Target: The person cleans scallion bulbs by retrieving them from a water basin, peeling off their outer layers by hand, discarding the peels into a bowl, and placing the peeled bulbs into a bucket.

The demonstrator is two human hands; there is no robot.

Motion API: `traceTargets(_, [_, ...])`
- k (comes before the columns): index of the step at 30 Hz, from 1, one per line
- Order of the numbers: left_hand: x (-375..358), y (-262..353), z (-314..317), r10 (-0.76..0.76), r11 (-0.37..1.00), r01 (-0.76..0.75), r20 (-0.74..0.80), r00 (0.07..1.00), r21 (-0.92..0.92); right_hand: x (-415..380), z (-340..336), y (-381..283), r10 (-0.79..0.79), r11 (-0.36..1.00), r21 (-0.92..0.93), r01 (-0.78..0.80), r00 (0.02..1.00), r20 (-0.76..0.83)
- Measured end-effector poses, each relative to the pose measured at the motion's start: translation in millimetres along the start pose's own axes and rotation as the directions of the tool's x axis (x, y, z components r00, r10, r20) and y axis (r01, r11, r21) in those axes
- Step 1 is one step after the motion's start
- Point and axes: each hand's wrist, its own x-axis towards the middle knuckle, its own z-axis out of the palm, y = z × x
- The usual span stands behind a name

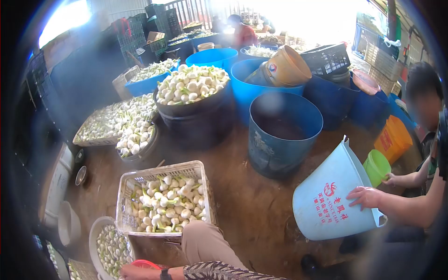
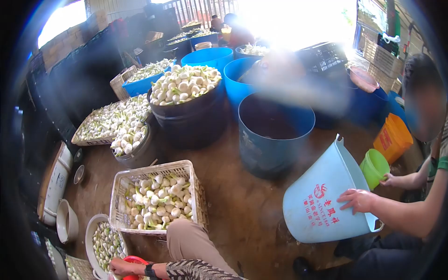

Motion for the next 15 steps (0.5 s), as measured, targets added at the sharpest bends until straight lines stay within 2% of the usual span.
traceTargets(1, [1,-3,-2,-0.002,1.0,0.002,-0.011,1.0,-0.018,-2,4,2,0.001,1.0,0.003,-0.001,1.0,0.012])
traceTargets(6, [8,-12,-14,-0.025,0.995,0.021,-0.044,0.999,-0.095,-16,27,15,-0.134,0.941,-0.335,0.048,0.962,-0.237])
traceTargets(7, [10,-15,-18,-0.031,0.994,0.026,-0.051,0.998,-0.103,-15,30,19,-0.127,0.943,-0.33,0.043,0.963,-0.238])
traceTargets(8, [10,-18,-19,-0.034,0.993,0.027,-0.061,0.998,-0.116,-11,27,25,0.095,0.987,-0.126,-0.103,0.993,-0.065])
traceTargets(9, [12,-22,-22,-0.04,0.991,0.031,-0.067,0.997,-0.132,-6,25,31,0.278,0.956,0.049,-0.288,0.949,0.148])
traceTargets(10, [13,-26,-25,-0.043,0.988,0.031,-0.077,0.996,-0.15,0,35,37,0.254,0.954,0.14,-0.267,0.962,0.101])
traceTargets(11, [13,-30,-30,-0.049,0.986,0.036,-0.08,0.996,-0.163,-7,40,46,0.262,0.951,0.141,-0.274,0.96,0.1])
traceTargets(13, [16,-38,-35,-0.057,0.982,0.039,-0.092,0.994,-0.187,-16,9,2,0.34,0.881,0.173,-0.44,0.844,0.415])
traceTargets(14, [17,-41,-38,-0.063,0.979,0.042,-0.095,0.993,-0.2,-18,44,50,0.242,0.951,0.114,-0.287,0.922,0.301])
traceTargets(15, [19,-44,-40,-0.067,0.976,0.044,-0.1,0.993,-0.214,-22,34,39,0.251,0.948,0.115,-0.298,0.918,0.306])
